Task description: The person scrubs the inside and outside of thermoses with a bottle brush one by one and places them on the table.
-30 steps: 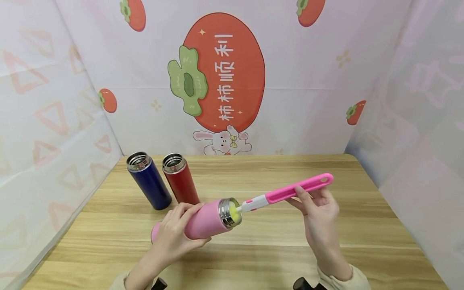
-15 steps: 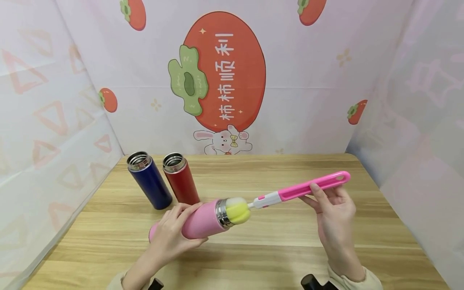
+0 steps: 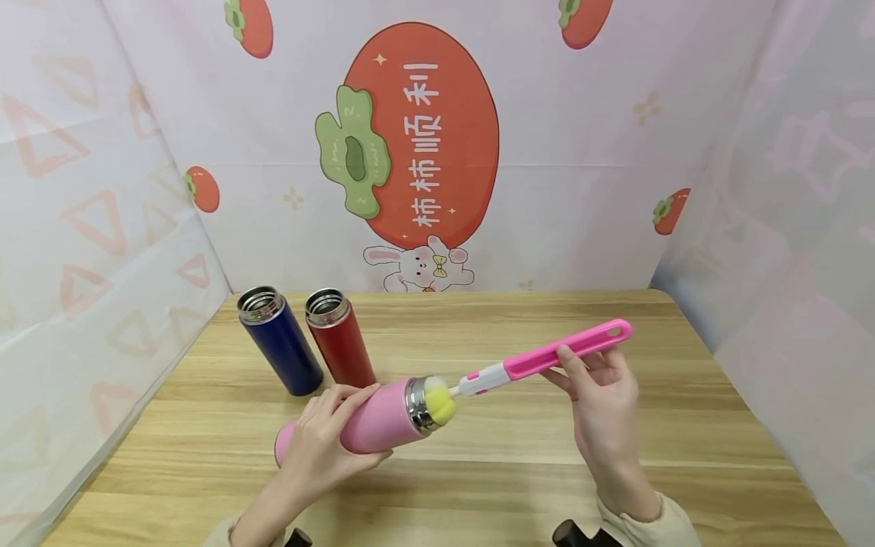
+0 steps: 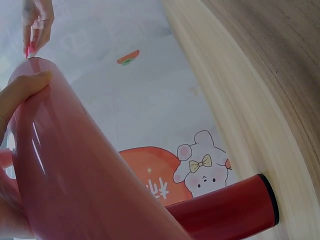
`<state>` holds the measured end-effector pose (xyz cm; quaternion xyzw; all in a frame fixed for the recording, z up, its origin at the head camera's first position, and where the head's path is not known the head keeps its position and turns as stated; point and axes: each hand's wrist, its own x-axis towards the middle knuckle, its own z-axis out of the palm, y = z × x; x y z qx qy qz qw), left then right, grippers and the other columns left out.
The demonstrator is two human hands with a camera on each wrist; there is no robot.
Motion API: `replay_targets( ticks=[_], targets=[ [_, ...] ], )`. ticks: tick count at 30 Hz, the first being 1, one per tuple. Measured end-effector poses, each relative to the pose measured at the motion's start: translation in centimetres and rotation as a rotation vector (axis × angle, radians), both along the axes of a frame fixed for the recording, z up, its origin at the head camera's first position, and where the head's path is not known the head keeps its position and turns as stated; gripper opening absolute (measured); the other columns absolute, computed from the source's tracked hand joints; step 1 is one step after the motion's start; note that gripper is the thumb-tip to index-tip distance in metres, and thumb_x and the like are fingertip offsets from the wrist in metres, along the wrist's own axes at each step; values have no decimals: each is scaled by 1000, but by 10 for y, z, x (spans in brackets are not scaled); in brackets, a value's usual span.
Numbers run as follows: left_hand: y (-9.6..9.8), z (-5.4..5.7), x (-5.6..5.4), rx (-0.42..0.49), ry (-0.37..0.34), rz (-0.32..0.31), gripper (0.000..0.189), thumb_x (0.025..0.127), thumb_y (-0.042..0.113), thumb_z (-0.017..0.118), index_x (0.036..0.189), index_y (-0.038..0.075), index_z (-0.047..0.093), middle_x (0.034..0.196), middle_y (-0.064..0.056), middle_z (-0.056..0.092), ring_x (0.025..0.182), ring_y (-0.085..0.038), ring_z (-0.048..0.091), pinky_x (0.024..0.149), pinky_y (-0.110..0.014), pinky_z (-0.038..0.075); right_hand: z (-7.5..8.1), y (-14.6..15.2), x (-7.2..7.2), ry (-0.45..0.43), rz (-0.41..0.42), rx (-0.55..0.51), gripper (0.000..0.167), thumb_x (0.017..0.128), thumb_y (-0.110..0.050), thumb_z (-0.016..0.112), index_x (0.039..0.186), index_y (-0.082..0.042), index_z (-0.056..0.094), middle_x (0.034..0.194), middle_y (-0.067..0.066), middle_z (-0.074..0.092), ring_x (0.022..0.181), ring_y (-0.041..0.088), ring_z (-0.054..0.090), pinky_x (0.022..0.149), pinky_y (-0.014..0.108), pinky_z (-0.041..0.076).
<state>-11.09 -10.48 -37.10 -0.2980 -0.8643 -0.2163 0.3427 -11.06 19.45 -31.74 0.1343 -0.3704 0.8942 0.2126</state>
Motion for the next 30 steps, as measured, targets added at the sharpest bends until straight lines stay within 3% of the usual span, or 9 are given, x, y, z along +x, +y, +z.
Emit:
replay_targets(
  ticks=[4,5,10,12,17,19,22,28,30],
  targets=[
    [0,-1,1,4,-20,10,73,45,38,83,110,16,58,92,0,54,79,-15,51,66,-32,40,-5,-5,0,-25,-46,95,16,83,14,47,93,2,49,80,10,62,73,18,63,69,36,49],
    [-1,-1,1,5,-27,12,73,45,38,83,110,16,58,91,0,54,79,-15,51,66,-32,40,-21,1,-9,10,-9,77,16,84,12,48,95,0,50,82,10,62,75,19,63,71,36,49],
    [-1,-2,2,7,-39,20,73,44,38,83,109,16,58,90,0,53,80,-15,51,68,-33,41,-35,-4,-11,4,19,149,15,84,9,50,96,1,49,85,10,61,79,19,63,75,38,48],
    [1,-2,2,12,-42,8,72,45,38,83,109,17,58,90,1,53,80,-14,51,68,-33,41,-36,-15,-7,-58,-12,260,15,84,5,54,97,4,47,86,13,60,81,22,63,75,39,47],
    [9,0,3,24,-58,-23,71,48,39,82,110,18,57,93,1,53,82,-11,50,68,-31,41,-122,-16,-36,-111,18,442,26,83,2,56,107,3,45,97,24,56,90,38,58,77,43,47],
    [10,0,3,24,-59,-14,71,48,40,82,110,18,57,93,1,53,82,-12,50,67,-31,41,-152,-15,-47,-113,29,431,29,83,6,53,110,3,44,100,28,53,92,42,55,77,46,46],
    [10,0,3,23,-59,4,72,47,40,82,111,18,56,94,1,53,82,-13,51,67,-32,41,-170,-17,-53,-136,21,407,33,83,6,54,113,3,41,101,30,50,94,45,53,78,49,45],
    [9,-1,2,20,-81,13,74,47,40,83,112,19,56,96,0,53,82,-14,51,68,-33,42,-170,-13,-55,-129,25,406,32,84,4,54,113,3,42,101,29,51,95,44,53,78,49,45],
    [8,-2,2,22,-81,14,73,47,39,83,112,18,56,96,0,53,83,-14,51,69,-33,42,-141,-18,-43,-92,46,377,28,83,4,55,109,5,44,98,27,52,93,40,55,78,47,45]
  ],
)
